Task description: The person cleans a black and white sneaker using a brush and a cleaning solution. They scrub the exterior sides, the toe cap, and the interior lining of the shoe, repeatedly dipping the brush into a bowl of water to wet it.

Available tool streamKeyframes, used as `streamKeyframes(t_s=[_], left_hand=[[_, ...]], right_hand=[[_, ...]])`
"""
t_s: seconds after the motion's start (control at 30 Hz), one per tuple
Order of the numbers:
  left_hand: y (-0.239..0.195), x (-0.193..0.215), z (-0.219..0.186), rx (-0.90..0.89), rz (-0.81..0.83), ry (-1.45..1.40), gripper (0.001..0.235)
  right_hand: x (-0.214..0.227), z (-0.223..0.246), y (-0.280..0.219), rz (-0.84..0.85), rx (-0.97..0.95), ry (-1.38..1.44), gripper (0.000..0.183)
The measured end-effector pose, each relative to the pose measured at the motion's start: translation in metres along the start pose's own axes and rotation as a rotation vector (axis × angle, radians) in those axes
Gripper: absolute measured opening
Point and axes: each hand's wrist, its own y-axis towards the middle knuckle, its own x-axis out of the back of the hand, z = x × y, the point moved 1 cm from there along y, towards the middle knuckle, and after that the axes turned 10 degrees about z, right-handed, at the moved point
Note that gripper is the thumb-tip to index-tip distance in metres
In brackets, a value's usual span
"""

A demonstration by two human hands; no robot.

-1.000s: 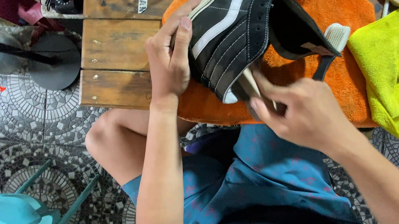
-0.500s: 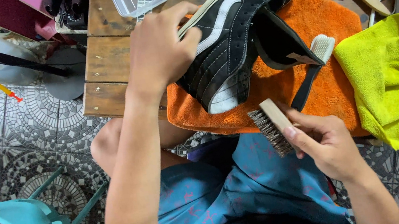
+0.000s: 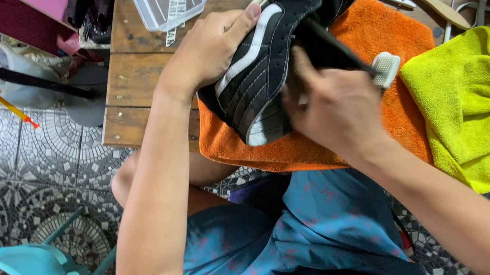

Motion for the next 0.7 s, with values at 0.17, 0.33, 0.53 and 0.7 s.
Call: streamKeyframes(t_s=[0.17, 0.33, 0.53, 0.7], left_hand=[[0.009, -0.001, 0.008, -0.072, 0.078, -0.110, 0.071], [0.009, -0.002, 0.010, -0.079, 0.072, -0.163, 0.063], [0.001, -0.002, 0.003, -0.029, 0.057, -0.159, 0.070], [0.009, -0.001, 0.012, -0.062, 0.077, -0.170, 0.068]], right_hand=[[-0.016, 0.009, 0.020, -0.094, 0.007, -0.097, 0.015], [-0.032, 0.033, -0.005, 0.010, 0.047, 0.145, 0.020], [-0.018, 0.012, 0.010, 0.138, -0.065, 0.310, 0.012], [0.008, 0.026, -0.007, 0.220, 0.009, 0.369, 0.030]])
